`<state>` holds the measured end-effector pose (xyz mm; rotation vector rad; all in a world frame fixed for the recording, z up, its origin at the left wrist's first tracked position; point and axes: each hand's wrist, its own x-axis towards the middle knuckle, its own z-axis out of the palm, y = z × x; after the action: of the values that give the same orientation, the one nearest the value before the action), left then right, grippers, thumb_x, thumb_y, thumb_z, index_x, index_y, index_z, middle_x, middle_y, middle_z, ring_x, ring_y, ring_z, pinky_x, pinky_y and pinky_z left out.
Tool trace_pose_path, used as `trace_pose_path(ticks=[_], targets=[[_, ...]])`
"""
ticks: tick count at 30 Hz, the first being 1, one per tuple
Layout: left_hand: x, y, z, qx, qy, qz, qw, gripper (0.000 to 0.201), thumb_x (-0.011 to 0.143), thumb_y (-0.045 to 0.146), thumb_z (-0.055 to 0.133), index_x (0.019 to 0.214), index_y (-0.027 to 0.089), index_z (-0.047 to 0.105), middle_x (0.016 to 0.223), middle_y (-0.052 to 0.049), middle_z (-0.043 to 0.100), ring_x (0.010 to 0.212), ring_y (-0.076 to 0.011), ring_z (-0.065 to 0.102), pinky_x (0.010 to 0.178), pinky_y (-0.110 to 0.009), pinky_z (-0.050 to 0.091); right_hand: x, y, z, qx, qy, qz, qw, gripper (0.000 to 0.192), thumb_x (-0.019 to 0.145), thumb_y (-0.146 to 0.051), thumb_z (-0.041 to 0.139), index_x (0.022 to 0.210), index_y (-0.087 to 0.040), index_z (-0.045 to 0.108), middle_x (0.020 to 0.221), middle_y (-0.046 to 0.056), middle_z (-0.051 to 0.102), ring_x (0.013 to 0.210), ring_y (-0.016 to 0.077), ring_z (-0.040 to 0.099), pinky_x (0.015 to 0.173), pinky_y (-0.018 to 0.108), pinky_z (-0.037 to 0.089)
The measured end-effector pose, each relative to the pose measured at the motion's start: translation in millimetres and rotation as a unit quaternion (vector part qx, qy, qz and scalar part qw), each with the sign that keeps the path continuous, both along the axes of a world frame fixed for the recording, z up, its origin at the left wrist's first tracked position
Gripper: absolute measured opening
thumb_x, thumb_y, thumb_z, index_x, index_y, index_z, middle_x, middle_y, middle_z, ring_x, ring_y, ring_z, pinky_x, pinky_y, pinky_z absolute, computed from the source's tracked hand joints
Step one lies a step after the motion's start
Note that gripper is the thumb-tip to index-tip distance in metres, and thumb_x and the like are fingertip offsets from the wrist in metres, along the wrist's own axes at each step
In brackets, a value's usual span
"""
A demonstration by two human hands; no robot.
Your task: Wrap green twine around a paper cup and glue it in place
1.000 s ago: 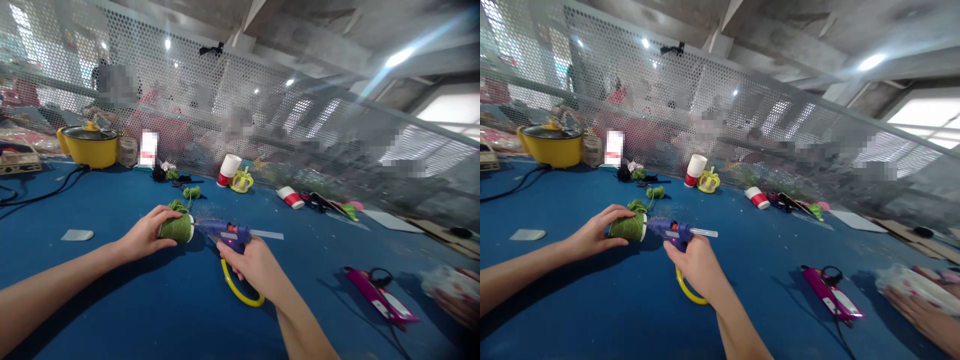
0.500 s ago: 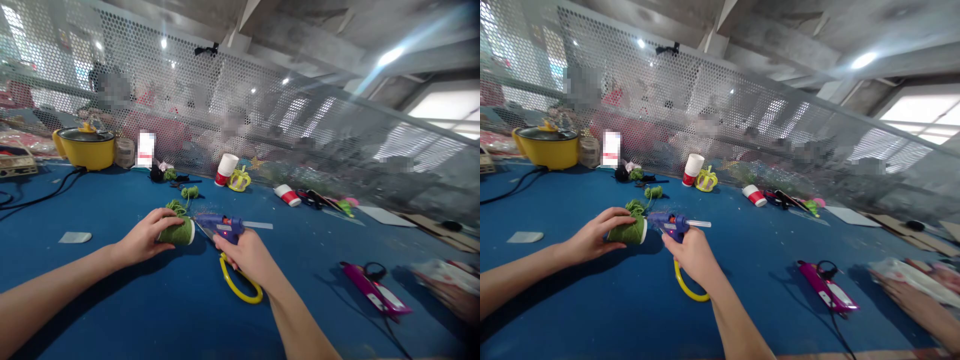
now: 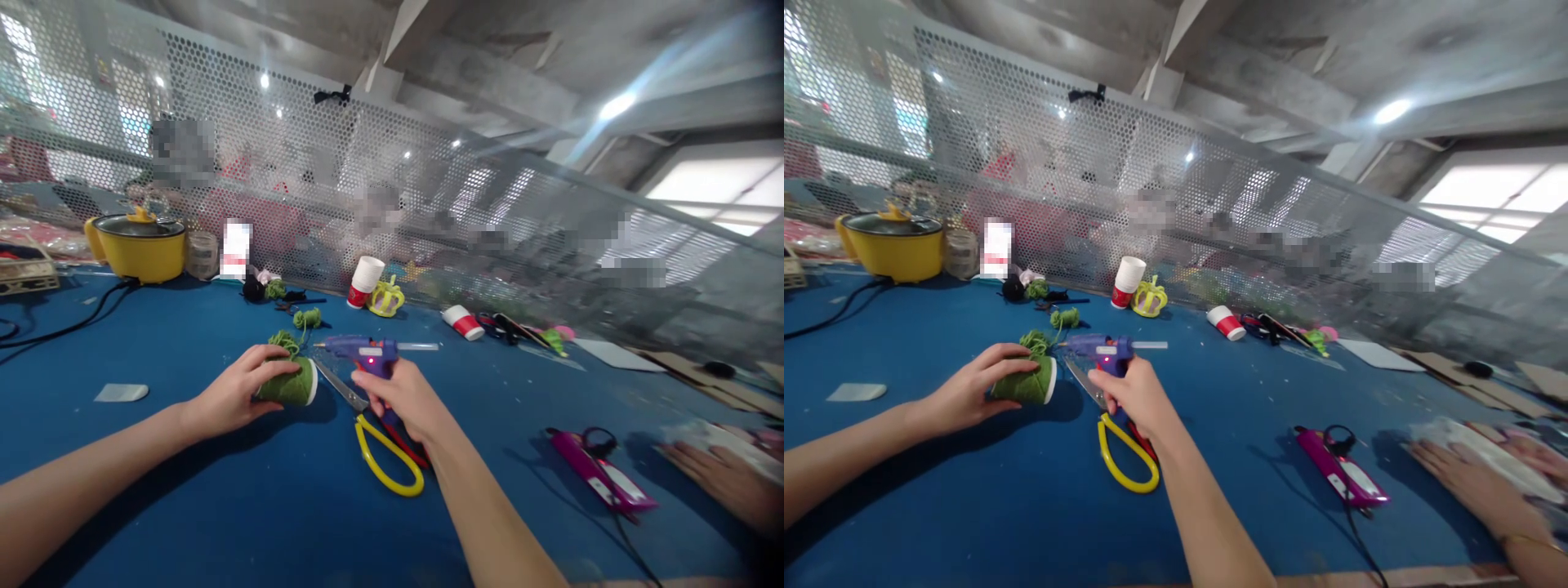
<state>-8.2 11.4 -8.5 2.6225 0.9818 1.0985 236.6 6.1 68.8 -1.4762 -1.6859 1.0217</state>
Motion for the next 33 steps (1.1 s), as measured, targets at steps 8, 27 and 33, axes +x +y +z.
trace_pose_path(ticks=[8,27,33], targets=[[-1,2,-0.8,-0.004,-0.013,0.019,1.000,0.045,0.077,0.020,0.058,0.119,0.024,0.043,0.120,-0.010,0.044,0.112,-0.0262,0.043,0.094,-0.045,0.040,31,65,-25.3,0.002,-0.031,-0.109,0.994,0.031,0.074,-0.036,0.057,0.054,-0.012,0.057,0.052,0.004,0.058,0.041,0.0067,0.045,0.044,0.020,0.037],[4,-6,6.2,0.042,0.046,-0.038,0.997,0.046,0.079,0.018,0.056,0.122,0.025,0.041,0.120,-0.012,0.043,0.111,-0.0267,0.043,0.091,-0.045,0.042,-45,44,-5.9,0.022,-0.122,0.148,0.981,0.059,0.080,-0.062,0.034,0.069,-0.017,0.070,0.083,0.007,0.068,0.083,0.0209,0.058,0.081,0.033,0.038],[4,-6,5.5,0.040,0.059,-0.032,0.997,0.050,0.076,0.014,0.059,0.122,0.025,0.042,0.123,-0.012,0.038,0.113,-0.0284,0.041,0.090,-0.045,0.043,-60,46,-17.9,-0.087,0.022,0.209,0.974,0.035,0.066,-0.049,0.064,0.075,-0.015,0.068,0.076,0.004,0.066,0.074,0.0163,0.058,0.072,0.028,0.042]])
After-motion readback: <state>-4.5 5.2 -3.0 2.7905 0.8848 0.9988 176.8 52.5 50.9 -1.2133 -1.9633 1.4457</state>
